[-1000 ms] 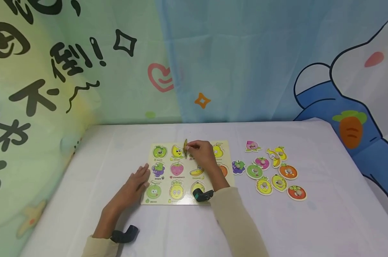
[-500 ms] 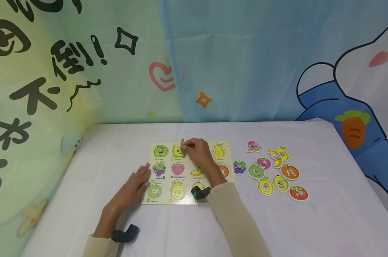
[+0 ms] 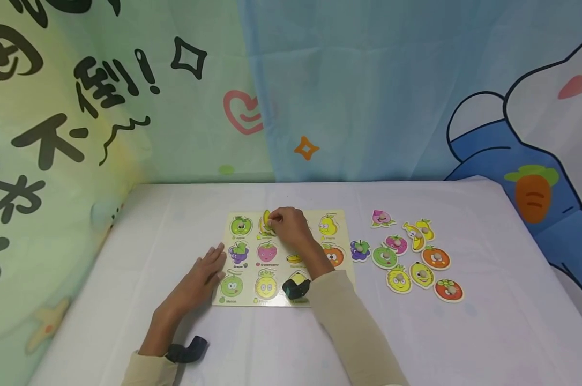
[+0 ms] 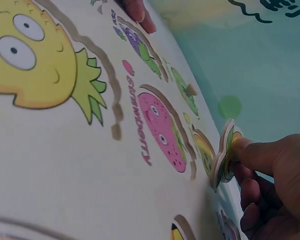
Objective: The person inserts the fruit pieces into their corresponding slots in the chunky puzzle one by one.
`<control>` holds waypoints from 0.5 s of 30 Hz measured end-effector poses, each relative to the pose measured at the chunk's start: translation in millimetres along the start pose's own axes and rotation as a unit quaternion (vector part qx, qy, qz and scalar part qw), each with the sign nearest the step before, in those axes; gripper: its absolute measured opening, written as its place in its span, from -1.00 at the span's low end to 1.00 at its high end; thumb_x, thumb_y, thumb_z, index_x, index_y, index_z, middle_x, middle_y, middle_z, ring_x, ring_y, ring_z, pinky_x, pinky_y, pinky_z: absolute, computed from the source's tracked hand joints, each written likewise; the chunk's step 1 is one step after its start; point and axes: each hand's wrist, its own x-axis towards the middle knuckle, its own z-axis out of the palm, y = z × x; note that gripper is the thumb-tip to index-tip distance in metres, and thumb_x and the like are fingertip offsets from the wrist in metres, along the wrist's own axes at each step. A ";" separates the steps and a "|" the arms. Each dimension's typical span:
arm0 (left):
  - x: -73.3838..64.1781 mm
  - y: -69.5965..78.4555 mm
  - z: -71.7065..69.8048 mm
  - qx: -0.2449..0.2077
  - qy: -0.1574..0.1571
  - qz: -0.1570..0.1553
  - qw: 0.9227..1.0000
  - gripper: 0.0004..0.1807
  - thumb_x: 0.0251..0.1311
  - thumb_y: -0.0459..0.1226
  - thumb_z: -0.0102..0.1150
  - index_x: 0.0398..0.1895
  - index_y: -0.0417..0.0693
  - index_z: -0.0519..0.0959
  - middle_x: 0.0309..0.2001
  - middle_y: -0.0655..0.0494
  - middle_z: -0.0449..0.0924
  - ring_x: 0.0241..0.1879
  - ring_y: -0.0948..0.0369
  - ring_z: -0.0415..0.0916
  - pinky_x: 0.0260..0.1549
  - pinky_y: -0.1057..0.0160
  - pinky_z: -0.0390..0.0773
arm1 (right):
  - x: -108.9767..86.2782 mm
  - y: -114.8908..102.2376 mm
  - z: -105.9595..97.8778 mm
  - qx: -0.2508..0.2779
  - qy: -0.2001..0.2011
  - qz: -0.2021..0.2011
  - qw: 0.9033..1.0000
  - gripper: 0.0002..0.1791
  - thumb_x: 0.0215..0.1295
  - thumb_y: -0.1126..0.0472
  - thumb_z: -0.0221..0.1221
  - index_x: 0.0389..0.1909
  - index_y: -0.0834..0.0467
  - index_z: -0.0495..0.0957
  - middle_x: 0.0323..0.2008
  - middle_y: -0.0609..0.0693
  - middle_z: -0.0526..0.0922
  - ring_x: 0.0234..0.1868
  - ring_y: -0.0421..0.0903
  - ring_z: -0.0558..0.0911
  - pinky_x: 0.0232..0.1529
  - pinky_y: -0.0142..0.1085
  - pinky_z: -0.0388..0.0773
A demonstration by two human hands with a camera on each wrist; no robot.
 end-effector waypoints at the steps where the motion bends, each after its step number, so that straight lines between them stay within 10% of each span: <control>1: 0.4 -0.2 0.0 0.000 0.000 -0.001 1.000 -0.42 0.40 -0.32 0.05 0.43 -0.27 0.19 0.50 -0.04 -0.02 0.49 -0.02 -0.15 0.38 -0.12 -0.12 | -0.2 -0.3 1.3 0.000 0.001 0.003 1.000 -0.86 0.30 0.23 0.27 -0.20 0.20 0.71 -0.30 0.02 0.68 -0.29 -0.07 0.57 -0.20 -0.17 0.52; 15: -2.4 4.0 -4.0 0.016 -0.003 -0.004 1.000 -0.42 0.40 -0.30 0.05 0.43 -0.25 0.20 0.50 -0.02 0.00 0.49 0.00 -0.13 0.39 -0.10 -0.09 | -0.3 -6.2 18.8 -0.006 -0.002 0.028 1.000 -0.88 0.29 0.26 0.27 -0.21 0.19 0.71 -0.25 0.01 0.68 -0.23 -0.09 0.59 -0.15 -0.20 0.55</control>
